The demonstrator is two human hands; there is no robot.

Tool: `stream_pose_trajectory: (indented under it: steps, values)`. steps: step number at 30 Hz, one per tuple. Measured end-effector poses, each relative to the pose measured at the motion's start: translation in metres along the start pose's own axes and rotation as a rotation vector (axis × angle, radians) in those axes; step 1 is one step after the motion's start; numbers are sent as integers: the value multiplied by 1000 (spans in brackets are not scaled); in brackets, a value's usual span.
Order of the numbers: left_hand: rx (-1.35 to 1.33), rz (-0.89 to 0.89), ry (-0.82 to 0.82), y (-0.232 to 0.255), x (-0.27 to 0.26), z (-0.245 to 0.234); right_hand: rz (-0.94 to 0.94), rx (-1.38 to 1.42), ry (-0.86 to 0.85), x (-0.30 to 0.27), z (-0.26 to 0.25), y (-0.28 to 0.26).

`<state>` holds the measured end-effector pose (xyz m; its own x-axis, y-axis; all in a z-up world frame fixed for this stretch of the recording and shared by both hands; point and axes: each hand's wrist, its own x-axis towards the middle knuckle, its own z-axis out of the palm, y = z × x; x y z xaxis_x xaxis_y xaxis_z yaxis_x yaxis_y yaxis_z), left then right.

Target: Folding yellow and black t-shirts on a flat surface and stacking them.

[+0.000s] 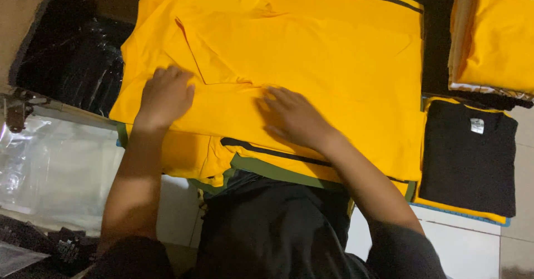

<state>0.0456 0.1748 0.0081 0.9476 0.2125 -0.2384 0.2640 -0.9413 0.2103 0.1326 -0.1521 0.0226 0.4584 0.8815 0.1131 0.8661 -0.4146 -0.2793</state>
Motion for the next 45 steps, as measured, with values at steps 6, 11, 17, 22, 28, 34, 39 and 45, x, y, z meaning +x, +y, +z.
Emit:
stream_pose_trajectory:
  steps: [6,11,17,22,28,34,39,45]
  values:
    - [78,-61,332,-36,102,6,-60,-126,249,124,63,-14]
    - [-33,-128,515,-41,134,17,111,111,361,151,66,19]
    - [-64,-48,683,-39,136,34,357,370,371,142,67,62]
    - [-80,52,676,-30,136,24,343,332,295,142,66,55]
    - [-1207,492,552,-57,119,12,-15,796,312,133,40,47]
    - [-1497,406,171,-95,71,-8,-385,681,178,125,24,18]
    - [-1525,155,54,-93,63,-19,-461,581,-100,122,21,2]
    - [-923,-8,345,-59,74,-11,-359,476,99,125,26,10]
